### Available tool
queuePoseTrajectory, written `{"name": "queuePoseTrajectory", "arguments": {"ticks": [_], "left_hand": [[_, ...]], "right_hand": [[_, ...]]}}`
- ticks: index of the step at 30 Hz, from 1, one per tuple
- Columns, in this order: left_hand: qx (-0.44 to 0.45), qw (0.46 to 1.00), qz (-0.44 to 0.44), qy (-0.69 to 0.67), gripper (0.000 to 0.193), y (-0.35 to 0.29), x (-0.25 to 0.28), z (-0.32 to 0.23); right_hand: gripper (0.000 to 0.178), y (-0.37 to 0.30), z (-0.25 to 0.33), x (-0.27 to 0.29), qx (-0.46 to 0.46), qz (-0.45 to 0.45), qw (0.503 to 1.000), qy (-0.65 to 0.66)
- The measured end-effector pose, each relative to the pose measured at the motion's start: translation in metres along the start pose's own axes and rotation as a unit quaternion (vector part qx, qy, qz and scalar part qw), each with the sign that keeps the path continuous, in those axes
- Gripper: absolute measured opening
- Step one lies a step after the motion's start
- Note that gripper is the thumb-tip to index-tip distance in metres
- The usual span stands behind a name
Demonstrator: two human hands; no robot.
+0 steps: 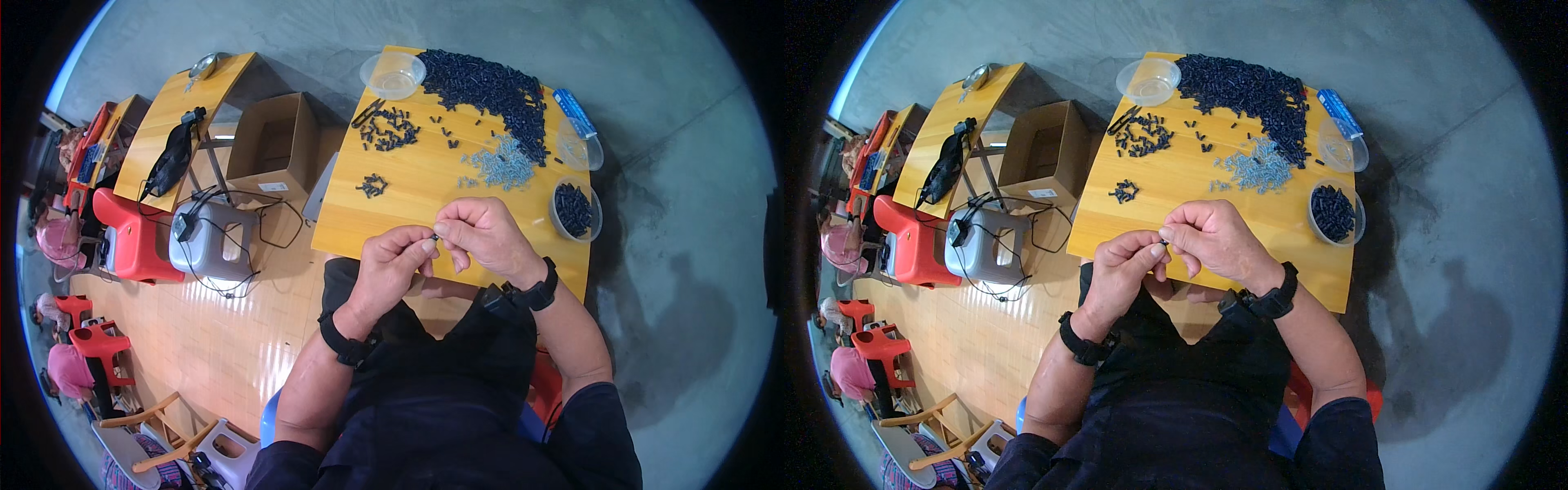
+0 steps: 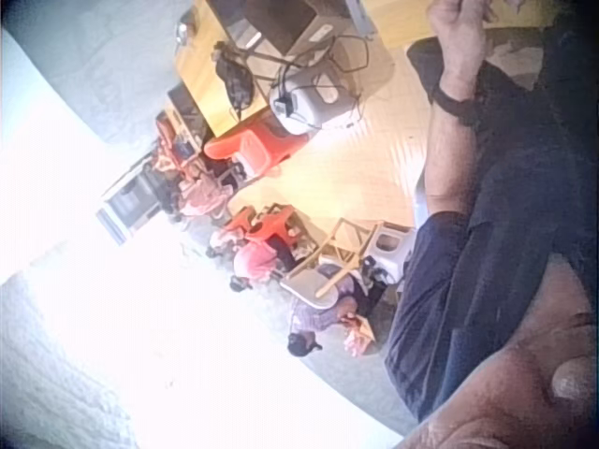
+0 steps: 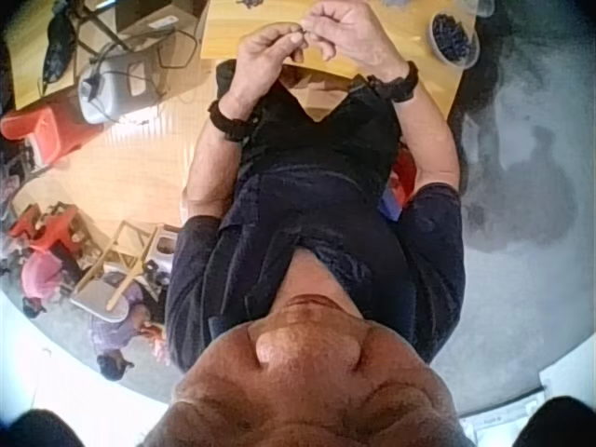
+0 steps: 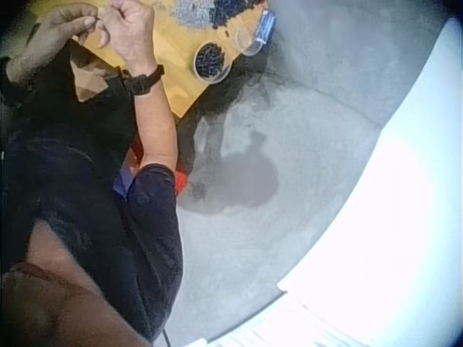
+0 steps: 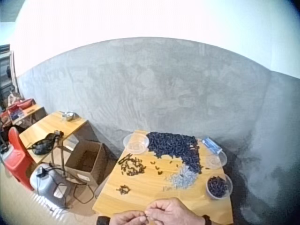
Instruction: Manually assembling small black plastic components by fitting them together at a workstation.
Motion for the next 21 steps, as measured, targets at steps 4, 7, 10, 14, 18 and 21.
{"name": "queuePoseTrajectory", "arguments": {"ticks": [4, 7, 10, 14, 18, 21], "left_hand": [[-0.008, 1.0, 0.004, 0.011, 0.013, 0.0, 0.001, 0.002], [-0.008, 1.0, 0.005, 0.019, 0.013, 0.001, 0.001, 0.002], [0.004, 1.0, 0.002, 0.005, 0.014, 0.001, 0.0, 0.003], [0.046, 0.998, -0.012, -0.037, 0.014, 0.001, -0.001, 0.01], [0.072, 0.997, -0.02, -0.024, 0.013, 0.003, 0.003, 0.016], [0.083, 0.996, -0.005, -0.027, 0.013, 0.006, 0.004, 0.017]], "right_hand": [[0.015, 0.0, -0.001, 0.001, -0.008, -0.009, 1.0, -0.021], [0.015, -0.001, 0.0, 0.003, -0.013, -0.023, 0.999, -0.044], [0.015, 0.0, -0.002, 0.006, -0.013, -0.033, 0.998, -0.049], [0.015, -0.001, 0.001, 0.004, -0.021, -0.06, 0.992, -0.105], [0.014, -0.001, 0.01, 0.004, 0.041, -0.091, 0.977, -0.189], [0.013, -0.003, 0.017, 0.001, 0.089, -0.113, 0.967, -0.208]]}}
Point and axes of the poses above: each hand's wrist, its own y-axis towards the middle knuckle, its own x-axis out of the back of the hand, z = x × y, the point moved 10 cm from there along y, towards the middle knuckle, and after that the axes turned 7 degrees about z, right-handed, at the moved point
